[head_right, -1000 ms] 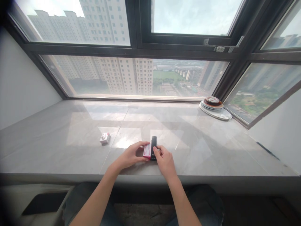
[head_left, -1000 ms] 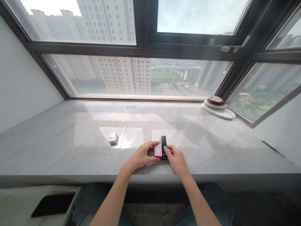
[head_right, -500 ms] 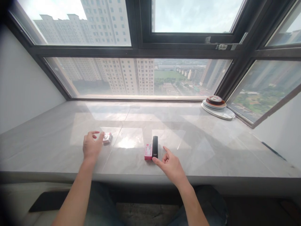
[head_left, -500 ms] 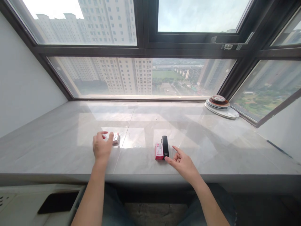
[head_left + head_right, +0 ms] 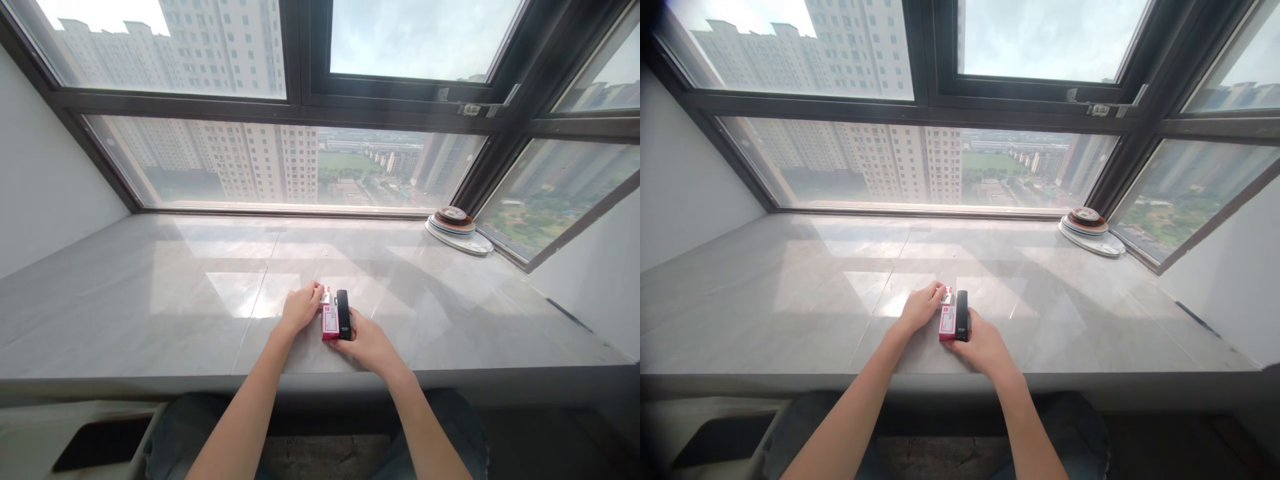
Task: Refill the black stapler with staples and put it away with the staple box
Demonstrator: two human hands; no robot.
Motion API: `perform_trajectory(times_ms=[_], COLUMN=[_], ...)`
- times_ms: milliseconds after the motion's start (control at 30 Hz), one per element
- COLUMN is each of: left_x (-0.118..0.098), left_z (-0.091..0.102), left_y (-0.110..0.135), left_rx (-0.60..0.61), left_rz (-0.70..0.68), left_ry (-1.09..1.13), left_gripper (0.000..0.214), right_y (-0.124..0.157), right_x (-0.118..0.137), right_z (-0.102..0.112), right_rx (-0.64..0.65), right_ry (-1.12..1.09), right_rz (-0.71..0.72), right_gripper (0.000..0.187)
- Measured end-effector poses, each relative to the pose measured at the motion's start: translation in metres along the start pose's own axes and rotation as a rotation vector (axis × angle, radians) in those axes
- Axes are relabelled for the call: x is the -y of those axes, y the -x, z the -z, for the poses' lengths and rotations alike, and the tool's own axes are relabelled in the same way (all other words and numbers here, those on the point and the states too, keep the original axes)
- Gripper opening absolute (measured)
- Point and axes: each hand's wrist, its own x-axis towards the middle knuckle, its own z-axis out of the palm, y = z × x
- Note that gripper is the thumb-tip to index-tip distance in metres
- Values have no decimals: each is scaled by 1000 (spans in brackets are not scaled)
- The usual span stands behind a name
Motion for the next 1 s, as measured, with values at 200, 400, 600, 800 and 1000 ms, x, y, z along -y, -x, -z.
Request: perform_trajectory(times_ms=[200, 400, 600, 800, 1000], left_x=[-12, -20, -78, -172, -212], left_z=[-4, -24, -69, -123, -143], left_y=[22, 30, -4, -48, -75], left_rx=[40, 13, 53, 140, 192], left_rz=[-72, -69, -118, -184, -119], left_ry=[-8, -84, -121, -60, 38], left_gripper=[52, 46, 46, 45, 67], right_y=[-2, -6, -13, -19, -23], right_x=[1, -2, -40, -93, -123], right_z=[-2, 10, 74, 169, 216], right_rx=[-4, 58, 88, -21, 53], right_ry=[59, 5, -59, -13, 4], right_rz=[65, 72, -81, -325, -237], right_gripper=[55, 48, 36, 46, 57])
